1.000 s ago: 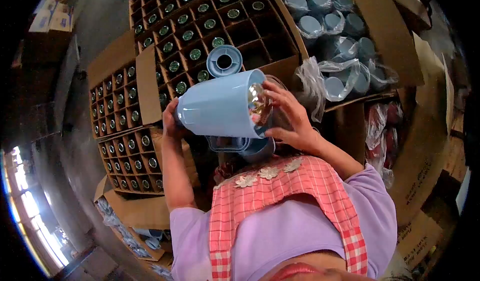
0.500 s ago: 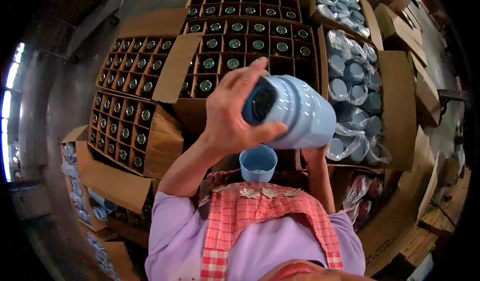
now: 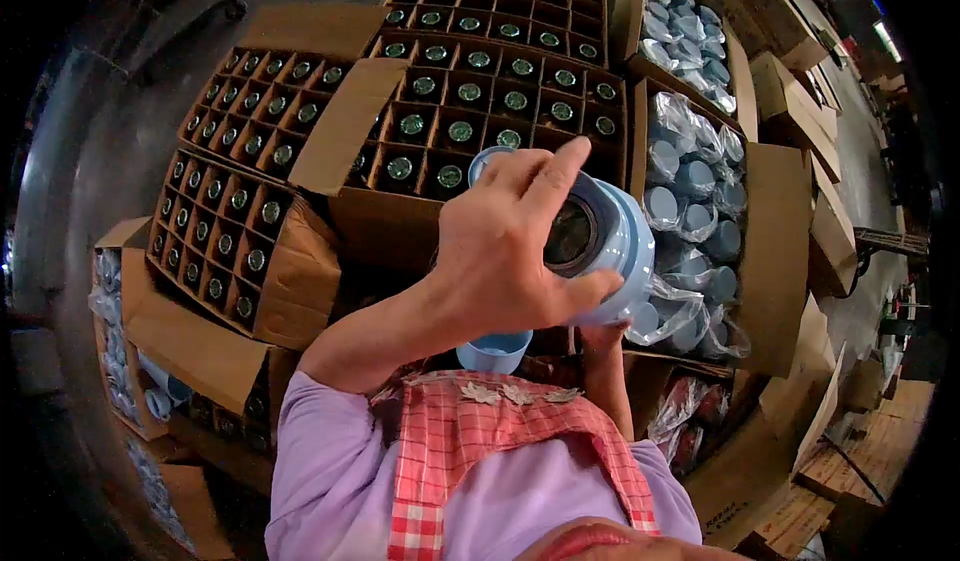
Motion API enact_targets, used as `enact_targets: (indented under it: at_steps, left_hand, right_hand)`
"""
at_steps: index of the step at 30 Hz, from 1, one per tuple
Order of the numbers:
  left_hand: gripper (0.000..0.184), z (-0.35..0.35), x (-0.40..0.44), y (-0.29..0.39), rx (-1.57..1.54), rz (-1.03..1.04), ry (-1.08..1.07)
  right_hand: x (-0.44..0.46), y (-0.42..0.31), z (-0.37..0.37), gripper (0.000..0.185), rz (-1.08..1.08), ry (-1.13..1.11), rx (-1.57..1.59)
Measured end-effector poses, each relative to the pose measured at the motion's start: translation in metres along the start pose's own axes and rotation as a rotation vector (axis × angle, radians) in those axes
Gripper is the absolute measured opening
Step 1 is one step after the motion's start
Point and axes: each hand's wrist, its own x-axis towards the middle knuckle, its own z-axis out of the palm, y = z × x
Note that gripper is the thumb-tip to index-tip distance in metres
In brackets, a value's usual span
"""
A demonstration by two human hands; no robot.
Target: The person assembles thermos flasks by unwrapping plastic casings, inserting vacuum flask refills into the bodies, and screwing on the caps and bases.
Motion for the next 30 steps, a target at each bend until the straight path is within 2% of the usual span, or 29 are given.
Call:
enact_targets:
  at_steps: [3, 5, 7, 9, 10, 12, 14, 15, 17, 18, 19, 21, 22, 24, 26, 29, 30]
  left_hand:
    - [0.077, 0.000, -0.002, -0.003, -0.018, 0.095, -0.009]
    - [0.074, 0.000, -0.003, -0.007, -0.043, 0.163, -0.033]
    - [0.074, 0.001, -0.006, -0.014, -0.068, 0.226, -0.075]
    - [0.072, 0.001, -0.009, -0.022, -0.088, 0.286, -0.064]
    - [0.072, 0.001, -0.011, -0.025, -0.103, 0.314, -0.076]
    - [0.070, 0.003, -0.012, -0.036, -0.155, 0.400, -0.079]
    - [0.074, 0.000, -0.016, -0.056, -0.171, 0.376, -0.092]
    - [0.078, -0.013, -0.015, -0.058, -0.243, 0.178, -0.215]
    - [0.080, -0.017, -0.023, -0.074, -1.047, -0.265, -0.241]
    - [0.076, -0.025, -0.026, -0.083, -0.916, -0.392, -0.244]
    - [0.075, -0.026, -0.028, -0.091, -0.684, -0.427, -0.221]
    - [0.077, -0.026, -0.031, -0.104, -0.600, -0.559, -0.132]
    - [0.073, -0.032, -0.039, -0.119, -0.797, -0.474, -0.184]
    - [0.070, -0.035, -0.059, -0.153, -0.821, -0.594, -0.247]
    - [0.069, -0.029, -0.074, -0.168, -0.895, -0.736, -0.153]
    - [0.068, -0.021, -0.098, -0.185, -1.006, -0.884, 0.022]
    - [0.068, -0.020, -0.105, -0.191, -1.031, -0.918, 0.069]
  right_hand:
    - [0.011, -0.023, 0.052, 0.074, 0.074, 0.084, -0.053]
    - [0.021, -0.033, 0.072, 0.065, 0.126, 0.034, -0.154]
    - [0.026, -0.035, 0.063, 0.062, 0.191, 0.023, -0.040]
    - [0.029, -0.039, 0.067, 0.059, 0.269, 0.068, -0.069]
    - [0.025, -0.043, 0.077, 0.052, 0.314, 0.128, 0.096]
    - [0.029, -0.039, 0.076, 0.051, 0.316, 0.080, 0.026]
    - [0.035, -0.039, 0.066, 0.050, 0.321, 0.051, -0.050]
    - [0.038, -0.040, 0.060, 0.049, 0.324, 0.040, -0.089]
    - [0.042, -0.041, 0.051, 0.047, 0.341, 0.018, -0.168]
    - [0.050, -0.043, 0.058, 0.044, 0.304, -0.004, -0.344]
    - [0.060, -0.046, 0.074, 0.041, 0.280, -0.030, -0.519]
    - [0.071, -0.057, 0.104, 0.033, 0.441, 0.046, -0.441]
    - [0.077, -0.059, 0.107, 0.033, 0.505, 0.025, -0.443]
    - [0.084, -0.053, 0.107, 0.034, 0.553, -0.040, -0.466]
    - [0.088, -0.040, 0.103, 0.035, 0.527, -0.129, -0.506]
    - [0.096, -0.053, 0.100, 0.033, 0.583, -0.145, -0.311]
    - [0.106, -0.050, 0.090, 0.036, 0.455, -0.072, -0.350]
